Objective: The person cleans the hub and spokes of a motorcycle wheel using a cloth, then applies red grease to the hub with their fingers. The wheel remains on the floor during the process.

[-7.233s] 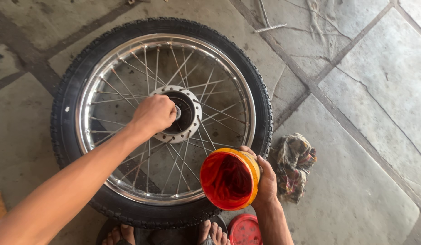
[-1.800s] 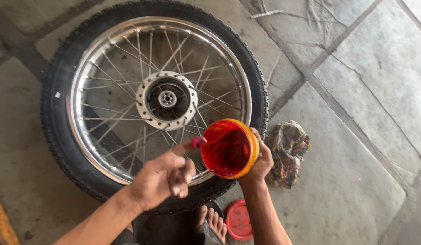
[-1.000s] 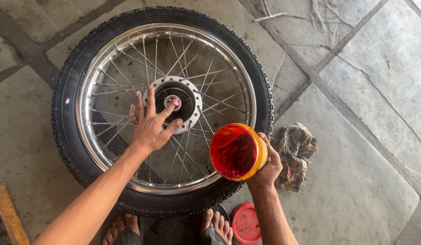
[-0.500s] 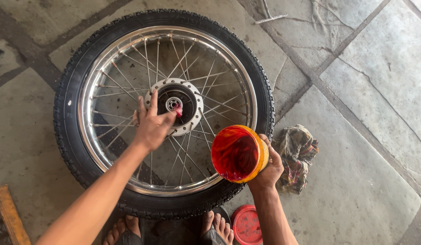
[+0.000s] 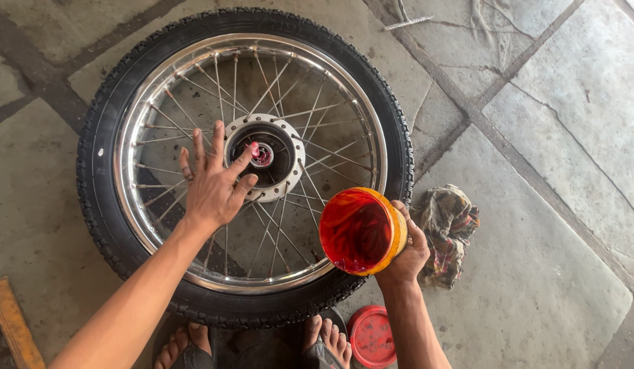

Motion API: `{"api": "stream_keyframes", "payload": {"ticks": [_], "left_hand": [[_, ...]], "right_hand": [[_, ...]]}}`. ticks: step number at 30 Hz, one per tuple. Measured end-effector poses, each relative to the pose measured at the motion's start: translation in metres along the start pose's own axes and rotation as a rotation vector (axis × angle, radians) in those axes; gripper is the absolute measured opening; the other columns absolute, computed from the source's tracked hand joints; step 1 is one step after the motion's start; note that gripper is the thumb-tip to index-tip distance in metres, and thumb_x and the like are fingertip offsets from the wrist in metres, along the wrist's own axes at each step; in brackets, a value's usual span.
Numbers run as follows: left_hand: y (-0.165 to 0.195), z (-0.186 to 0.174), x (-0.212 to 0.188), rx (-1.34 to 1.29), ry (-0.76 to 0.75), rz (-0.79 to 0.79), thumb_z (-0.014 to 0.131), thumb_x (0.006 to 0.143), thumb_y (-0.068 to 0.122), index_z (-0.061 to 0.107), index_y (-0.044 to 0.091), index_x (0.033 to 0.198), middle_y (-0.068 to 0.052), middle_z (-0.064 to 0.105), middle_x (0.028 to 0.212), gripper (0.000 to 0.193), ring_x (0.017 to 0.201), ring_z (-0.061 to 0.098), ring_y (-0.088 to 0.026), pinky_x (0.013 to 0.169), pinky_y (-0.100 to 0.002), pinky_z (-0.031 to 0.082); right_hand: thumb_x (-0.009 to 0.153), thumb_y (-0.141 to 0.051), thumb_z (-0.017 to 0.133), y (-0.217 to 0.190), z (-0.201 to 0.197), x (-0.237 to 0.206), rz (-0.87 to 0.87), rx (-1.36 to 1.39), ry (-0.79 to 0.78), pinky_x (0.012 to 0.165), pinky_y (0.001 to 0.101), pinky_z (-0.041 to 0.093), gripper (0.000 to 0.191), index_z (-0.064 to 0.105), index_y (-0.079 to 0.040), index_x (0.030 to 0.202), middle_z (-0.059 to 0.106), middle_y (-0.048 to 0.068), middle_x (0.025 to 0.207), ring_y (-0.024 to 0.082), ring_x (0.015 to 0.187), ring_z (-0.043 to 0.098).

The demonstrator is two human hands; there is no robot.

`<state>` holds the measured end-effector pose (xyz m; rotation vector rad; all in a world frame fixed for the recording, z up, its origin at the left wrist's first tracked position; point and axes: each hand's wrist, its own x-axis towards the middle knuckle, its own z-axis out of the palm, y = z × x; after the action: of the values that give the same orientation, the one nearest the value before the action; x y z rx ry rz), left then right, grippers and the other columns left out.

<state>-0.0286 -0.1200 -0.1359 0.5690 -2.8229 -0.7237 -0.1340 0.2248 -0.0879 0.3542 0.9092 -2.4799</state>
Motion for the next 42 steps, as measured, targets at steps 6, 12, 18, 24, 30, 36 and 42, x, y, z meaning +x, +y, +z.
{"api": "stream_keyframes", "payload": {"ticks": [6,12,18,24,30,36,42], "left_hand": [[0.004,0.002,-0.005,0.196,-0.015,0.074,0.019,0.091,0.083,0.039,0.045,0.157,-0.002,0.000,0.175,0.079,0.159,-0.005,-0.039,0.122,-0.068,-0.007],[0.001,0.001,-0.010,0.135,-0.001,0.053,0.021,0.090,0.083,0.047,0.045,0.151,-0.004,0.001,0.174,0.077,0.158,-0.003,-0.042,0.121,-0.069,-0.007],[0.003,0.006,-0.011,0.021,-0.048,0.037,0.013,0.084,0.089,0.058,0.045,0.142,-0.006,-0.005,0.173,0.086,0.156,-0.011,-0.043,0.119,-0.068,-0.011],[0.014,0.003,-0.006,-0.350,-0.129,-0.099,-0.001,0.078,0.092,0.063,0.043,0.135,-0.007,-0.011,0.174,0.099,0.157,-0.021,-0.043,0.120,-0.067,-0.016],[0.006,-0.003,0.006,-0.211,-0.079,-0.110,-0.001,0.080,0.092,0.060,0.039,0.141,-0.006,-0.009,0.174,0.102,0.156,-0.020,-0.042,0.119,-0.069,-0.016],[0.017,0.014,-0.002,-0.130,-0.165,-0.039,-0.004,0.074,0.090,0.063,0.043,0.135,-0.003,-0.011,0.171,0.103,0.153,-0.022,-0.042,0.116,-0.069,-0.018],[0.017,0.006,0.004,-0.329,-0.091,-0.095,-0.003,0.083,0.090,0.059,0.038,0.142,-0.005,-0.007,0.174,0.100,0.157,-0.019,-0.042,0.119,-0.068,-0.016]], "right_hand": [[0.094,-0.026,0.049,0.003,0.002,0.002,0.008,-0.006,-0.004,0.106,0.0493,0.049,0.043,0.057,-0.003,0.129,0.066,0.014,0.126,0.032,0.117,0.064],[0.095,-0.026,0.050,0.002,0.002,0.002,0.007,0.003,-0.005,0.107,0.0486,0.048,0.042,0.057,-0.003,0.129,0.065,0.014,0.126,0.031,0.118,0.063],[0.094,-0.026,0.050,0.002,0.003,0.002,0.015,-0.002,-0.005,0.106,0.0489,0.049,0.042,0.057,-0.003,0.129,0.065,0.014,0.125,0.032,0.117,0.063],[0.094,-0.027,0.051,0.002,0.005,0.002,0.012,-0.008,-0.023,0.105,0.0494,0.049,0.041,0.058,-0.003,0.128,0.065,0.014,0.126,0.032,0.117,0.063],[0.094,-0.026,0.050,0.001,0.003,0.001,0.013,0.014,-0.008,0.108,0.0491,0.048,0.042,0.058,-0.003,0.128,0.066,0.013,0.126,0.031,0.119,0.063],[0.094,-0.026,0.049,0.001,0.001,0.002,0.004,0.006,-0.032,0.106,0.0494,0.048,0.042,0.058,-0.003,0.128,0.067,0.014,0.126,0.032,0.117,0.064],[0.099,-0.024,0.049,0.000,-0.001,0.002,-0.002,0.011,-0.057,0.106,0.0483,0.049,0.040,0.057,-0.001,0.131,0.065,0.015,0.127,0.032,0.117,0.063]]}}
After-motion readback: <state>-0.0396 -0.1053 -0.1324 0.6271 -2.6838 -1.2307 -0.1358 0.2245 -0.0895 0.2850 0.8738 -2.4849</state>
